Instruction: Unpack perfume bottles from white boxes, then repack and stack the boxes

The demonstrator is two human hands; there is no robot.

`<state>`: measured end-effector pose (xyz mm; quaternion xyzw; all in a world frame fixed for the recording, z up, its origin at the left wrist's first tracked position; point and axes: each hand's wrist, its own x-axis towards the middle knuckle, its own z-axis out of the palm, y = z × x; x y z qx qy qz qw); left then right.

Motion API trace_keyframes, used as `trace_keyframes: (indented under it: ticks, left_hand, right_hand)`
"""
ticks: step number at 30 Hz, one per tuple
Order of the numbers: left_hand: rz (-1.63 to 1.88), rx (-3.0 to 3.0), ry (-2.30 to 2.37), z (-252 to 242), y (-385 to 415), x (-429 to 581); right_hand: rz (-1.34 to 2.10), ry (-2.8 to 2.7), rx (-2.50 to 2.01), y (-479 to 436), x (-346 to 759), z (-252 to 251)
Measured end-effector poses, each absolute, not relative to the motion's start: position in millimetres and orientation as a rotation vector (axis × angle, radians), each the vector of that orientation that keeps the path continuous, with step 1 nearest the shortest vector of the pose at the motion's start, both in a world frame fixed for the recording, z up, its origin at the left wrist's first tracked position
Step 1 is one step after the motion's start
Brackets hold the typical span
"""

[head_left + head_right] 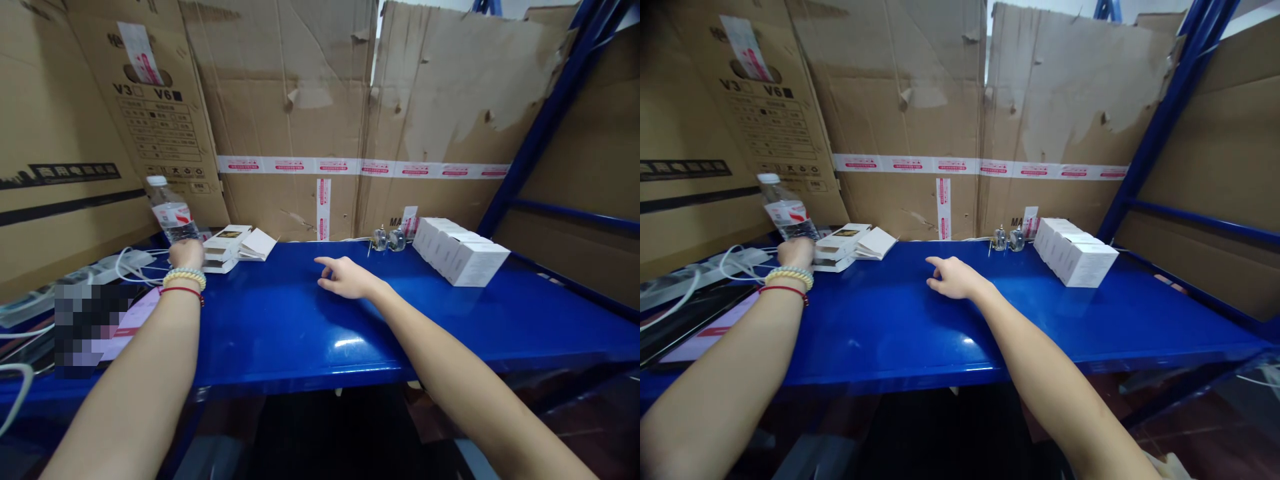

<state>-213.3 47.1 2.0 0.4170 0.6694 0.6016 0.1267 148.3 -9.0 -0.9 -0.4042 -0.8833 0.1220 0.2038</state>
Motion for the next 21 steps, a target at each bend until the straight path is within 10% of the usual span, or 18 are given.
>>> trace_keyframes:
  ticks: [21]
  left_hand:
    - [1.667,2.298,1.776,24,8,-55]
  right_hand:
    - [-0.263,-0.868,-2.127,-35,345,34]
